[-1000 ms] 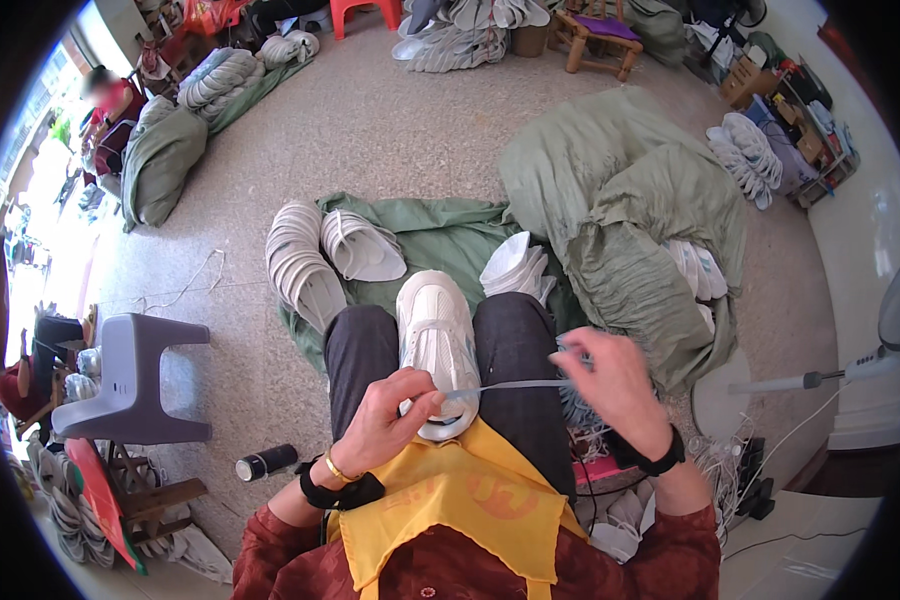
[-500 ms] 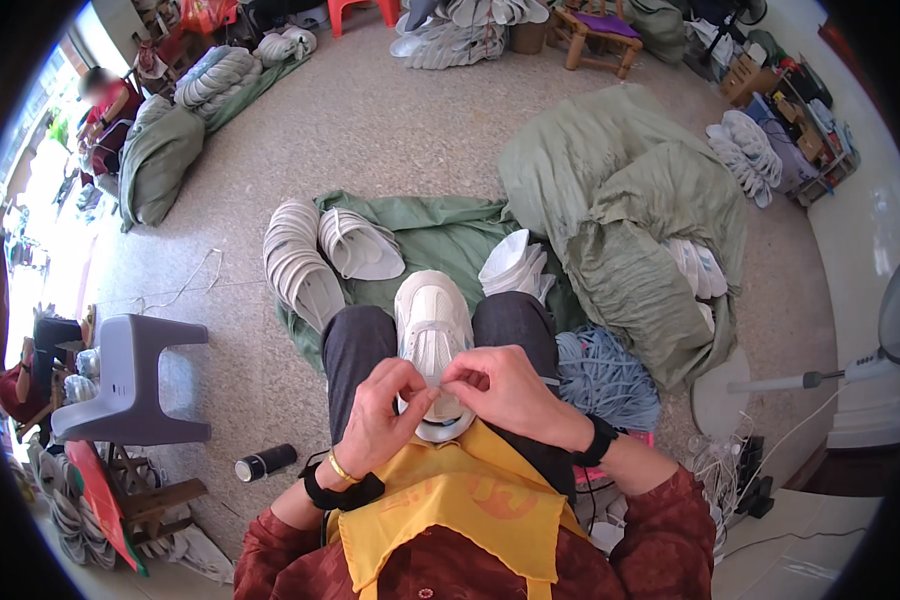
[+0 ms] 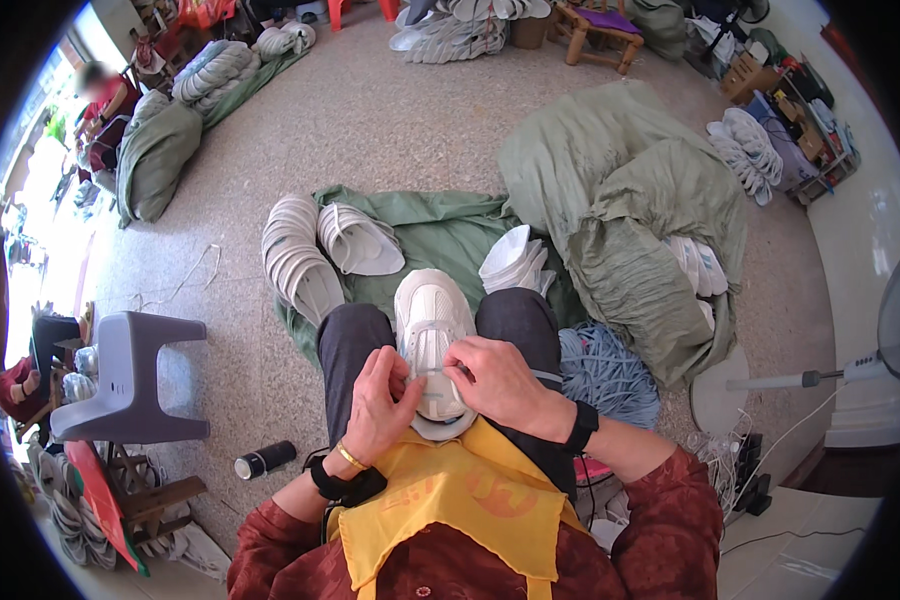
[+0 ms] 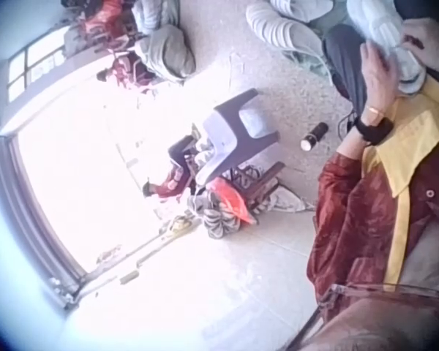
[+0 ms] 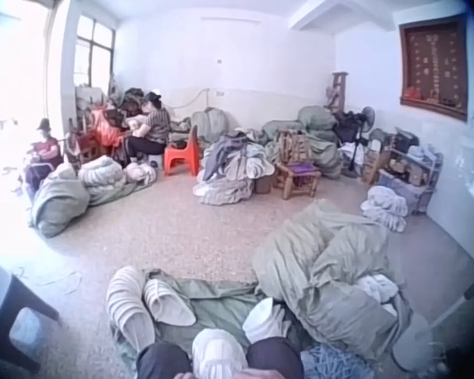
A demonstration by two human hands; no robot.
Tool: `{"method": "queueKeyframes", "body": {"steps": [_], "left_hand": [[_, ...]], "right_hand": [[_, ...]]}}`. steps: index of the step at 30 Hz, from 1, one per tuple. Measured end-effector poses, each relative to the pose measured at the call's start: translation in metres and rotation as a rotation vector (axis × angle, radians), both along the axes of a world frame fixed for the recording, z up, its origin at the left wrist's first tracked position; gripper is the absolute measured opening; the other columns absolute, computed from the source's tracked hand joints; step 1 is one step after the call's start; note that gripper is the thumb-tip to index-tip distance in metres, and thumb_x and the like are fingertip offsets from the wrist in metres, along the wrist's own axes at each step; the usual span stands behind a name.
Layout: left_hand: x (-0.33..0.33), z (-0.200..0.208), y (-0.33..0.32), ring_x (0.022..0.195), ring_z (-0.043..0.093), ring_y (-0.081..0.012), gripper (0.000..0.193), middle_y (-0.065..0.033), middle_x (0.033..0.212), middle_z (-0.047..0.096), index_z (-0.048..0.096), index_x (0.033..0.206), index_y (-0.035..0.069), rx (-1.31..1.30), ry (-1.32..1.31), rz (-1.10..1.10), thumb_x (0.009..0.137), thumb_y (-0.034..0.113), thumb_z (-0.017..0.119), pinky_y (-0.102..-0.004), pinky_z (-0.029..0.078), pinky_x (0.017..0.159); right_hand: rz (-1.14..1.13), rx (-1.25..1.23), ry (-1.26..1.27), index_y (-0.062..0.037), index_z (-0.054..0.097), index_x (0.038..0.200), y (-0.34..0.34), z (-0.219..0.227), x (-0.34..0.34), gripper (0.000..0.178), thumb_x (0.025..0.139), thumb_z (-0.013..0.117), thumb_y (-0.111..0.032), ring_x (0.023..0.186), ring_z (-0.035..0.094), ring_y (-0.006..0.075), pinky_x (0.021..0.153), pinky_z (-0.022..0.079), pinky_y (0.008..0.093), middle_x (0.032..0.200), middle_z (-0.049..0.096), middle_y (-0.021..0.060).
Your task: Lacing a white sneaker with light blue laces in a workshop setting.
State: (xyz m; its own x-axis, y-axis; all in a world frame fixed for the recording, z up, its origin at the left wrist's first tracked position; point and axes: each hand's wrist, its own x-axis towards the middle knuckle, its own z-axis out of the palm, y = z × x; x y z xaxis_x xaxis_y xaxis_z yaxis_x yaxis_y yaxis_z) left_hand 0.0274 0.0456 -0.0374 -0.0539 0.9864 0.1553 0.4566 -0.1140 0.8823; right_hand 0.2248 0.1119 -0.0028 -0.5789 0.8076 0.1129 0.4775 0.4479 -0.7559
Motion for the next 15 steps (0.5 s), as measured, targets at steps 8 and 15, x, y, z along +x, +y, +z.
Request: {"method": "queueKeyframes", "body": {"steps": [8, 15], "left_hand": [[0.002, 0.002, -0.005, 0.060, 0.057, -0.0181, 0.025, -0.0092, 0.082, 0.052, 0.051, 0.091, 0.000, -0.029, -0.006, 0.009, 0.085, 0.002, 0.075, -0.0304, 0.048, 0.054], [-0.005, 0.004, 0.002, 0.059, 0.055, -0.0175, 0.027, -0.0084, 0.078, 0.052, 0.050, 0.088, 0.001, -0.078, -0.057, -0.013, 0.084, 0.004, 0.076, -0.0310, 0.047, 0.054]], "right_hand": [[0.013, -0.022, -0.023, -0.0002, 0.067, 0.089, 0.003, 0.000, -0.001, 0.010, 0.087, 0.073, -0.008, 0.070, 0.068, 0.0339, 0.063, 0.053, 0.0424, 0.082, 0.067, 0.0153], [-0.086, -0.051, -0.028, -0.0012, 0.068, 0.088, 0.010, 0.004, -0.002, 0.013, 0.087, 0.076, -0.011, 0.067, 0.069, 0.0308, 0.061, 0.053, 0.0389, 0.080, 0.069, 0.0143]]}}
